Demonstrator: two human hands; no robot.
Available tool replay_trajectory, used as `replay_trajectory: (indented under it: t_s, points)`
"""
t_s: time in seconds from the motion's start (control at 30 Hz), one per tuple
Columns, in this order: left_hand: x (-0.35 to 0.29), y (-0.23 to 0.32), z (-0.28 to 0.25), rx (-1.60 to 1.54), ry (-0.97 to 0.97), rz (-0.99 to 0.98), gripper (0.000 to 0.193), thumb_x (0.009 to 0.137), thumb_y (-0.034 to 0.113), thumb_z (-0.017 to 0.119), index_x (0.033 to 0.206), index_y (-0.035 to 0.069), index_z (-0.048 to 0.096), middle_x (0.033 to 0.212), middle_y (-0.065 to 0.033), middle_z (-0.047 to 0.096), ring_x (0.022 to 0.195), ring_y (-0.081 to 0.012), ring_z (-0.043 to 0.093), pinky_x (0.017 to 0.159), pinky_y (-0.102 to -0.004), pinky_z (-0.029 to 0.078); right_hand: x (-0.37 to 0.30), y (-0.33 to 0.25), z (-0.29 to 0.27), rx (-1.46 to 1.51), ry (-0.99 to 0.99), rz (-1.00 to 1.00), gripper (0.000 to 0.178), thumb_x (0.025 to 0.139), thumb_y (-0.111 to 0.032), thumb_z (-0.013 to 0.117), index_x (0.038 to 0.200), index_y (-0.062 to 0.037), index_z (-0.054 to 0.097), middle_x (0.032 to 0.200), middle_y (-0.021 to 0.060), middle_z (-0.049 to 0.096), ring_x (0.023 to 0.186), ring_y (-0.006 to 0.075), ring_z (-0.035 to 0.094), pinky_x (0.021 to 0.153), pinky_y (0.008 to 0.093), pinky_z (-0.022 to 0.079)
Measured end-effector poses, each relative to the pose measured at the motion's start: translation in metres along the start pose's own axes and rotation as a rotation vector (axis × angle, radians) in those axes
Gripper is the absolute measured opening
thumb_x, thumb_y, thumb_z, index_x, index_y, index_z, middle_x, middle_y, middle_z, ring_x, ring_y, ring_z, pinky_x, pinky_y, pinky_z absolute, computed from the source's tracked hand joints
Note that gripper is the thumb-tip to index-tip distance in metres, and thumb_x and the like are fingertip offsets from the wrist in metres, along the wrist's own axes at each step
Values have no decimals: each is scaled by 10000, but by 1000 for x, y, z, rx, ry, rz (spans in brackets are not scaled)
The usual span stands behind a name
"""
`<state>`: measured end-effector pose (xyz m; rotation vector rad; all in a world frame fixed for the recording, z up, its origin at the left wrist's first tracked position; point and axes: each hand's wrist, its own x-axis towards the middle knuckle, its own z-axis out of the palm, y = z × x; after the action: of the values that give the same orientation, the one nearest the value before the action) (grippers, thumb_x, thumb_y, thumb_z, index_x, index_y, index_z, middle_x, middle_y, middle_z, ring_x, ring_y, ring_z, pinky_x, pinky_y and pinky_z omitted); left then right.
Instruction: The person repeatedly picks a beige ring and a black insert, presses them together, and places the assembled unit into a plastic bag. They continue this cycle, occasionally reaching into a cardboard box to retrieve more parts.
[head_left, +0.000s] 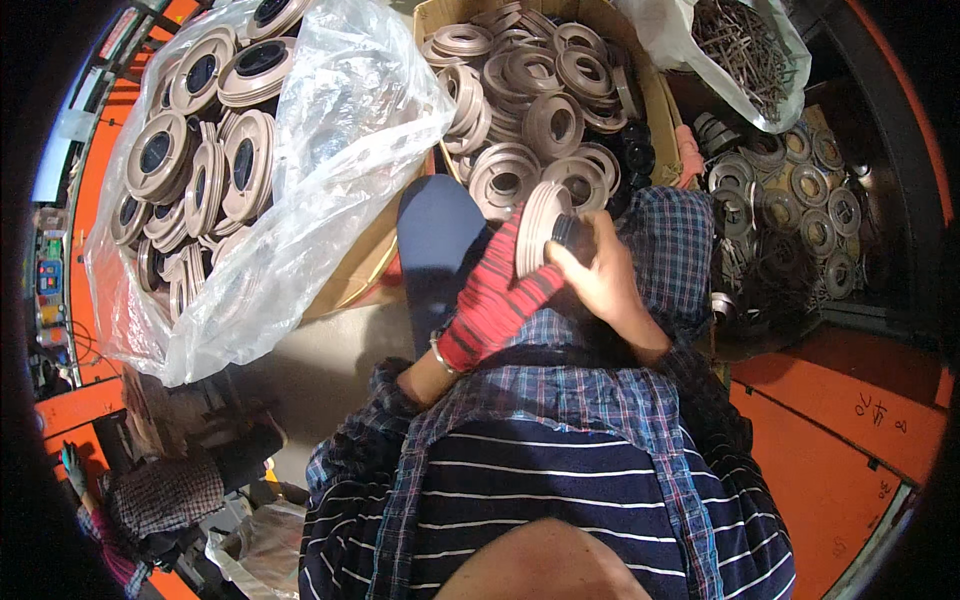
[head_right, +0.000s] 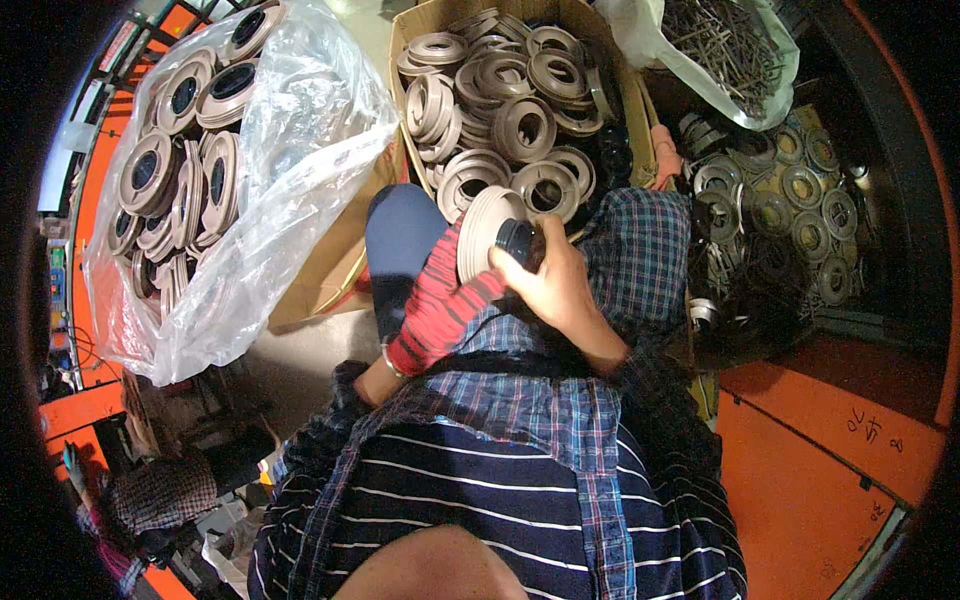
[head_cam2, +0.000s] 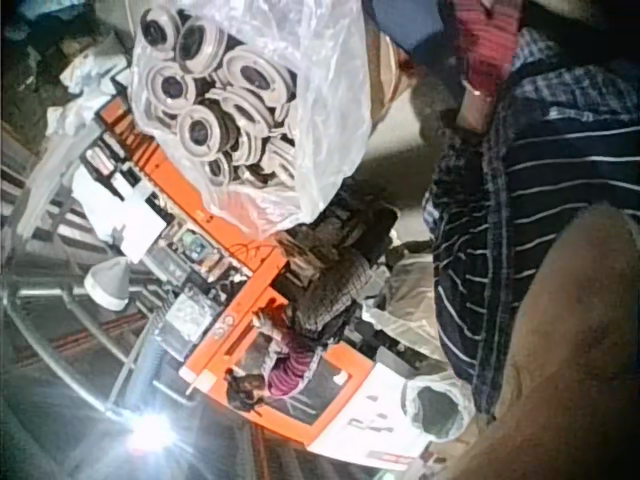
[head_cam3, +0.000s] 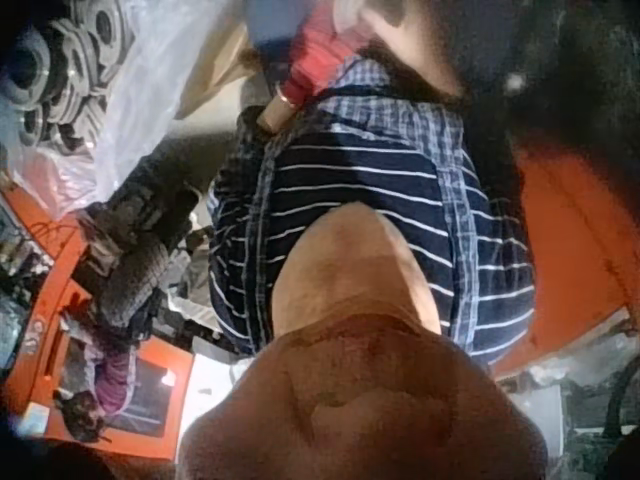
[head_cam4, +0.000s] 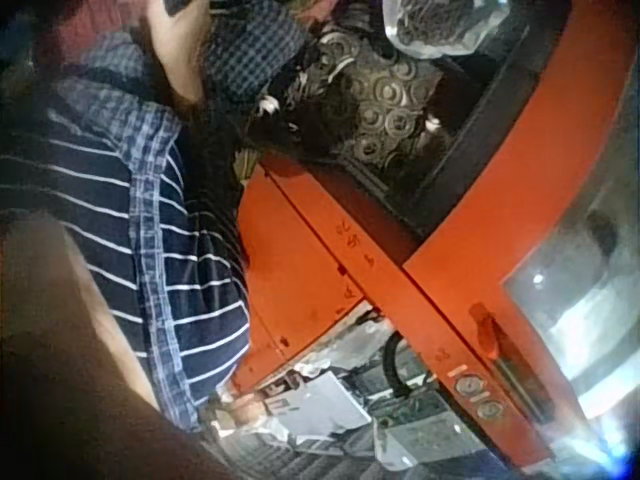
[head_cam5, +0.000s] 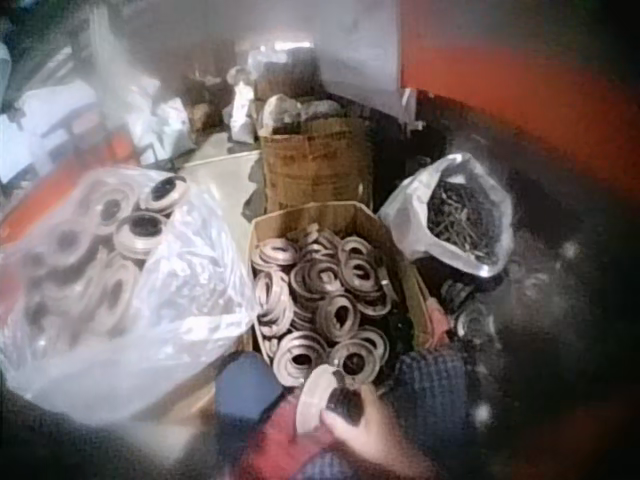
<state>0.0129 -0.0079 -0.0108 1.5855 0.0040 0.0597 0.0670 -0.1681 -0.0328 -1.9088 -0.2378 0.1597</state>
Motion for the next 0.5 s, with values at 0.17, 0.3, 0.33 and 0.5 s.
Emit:
replay_trajectory:
  t_s: [0.17,0.3,0.33,0.5]
  points:
    - [-7,-19,15,150,204,126,534,943,215,671,1390,-1,476,1252,-135,620,1132,-186,594,976,-328,474,9,-1,15,225,61,55,476,790,-320,805,994,-12,506,838,100,595,729,184,605,659,308,491]
    - [-2,-17,-1,-68,180,-23,389,957,221,634,1257,-17,567,1100,-103,683,984,-156,628,859,-303,506,6,0,-4,-189,-38,-201,562,700,-349,842,1012,-14,518,908,224,617,804,323,685,694,398,537]
    - [-1,-14,-7,134,112,92,400,954,229,637,1257,-22,564,1093,-110,682,979,-161,632,854,-302,509,6,1,-9,-212,-100,-255,565,699,-349,843,1018,-13,519,906,223,612,790,326,683,686,405,537]
    - [-2,-7,-8,79,51,-174,416,933,180,661,1294,4,555,1212,-169,624,1023,-251,639,889,-356,518,9,10,-4,-154,-55,-184,566,695,-346,856,1016,-21,522,776,142,615,732,247,666,652,355,527]
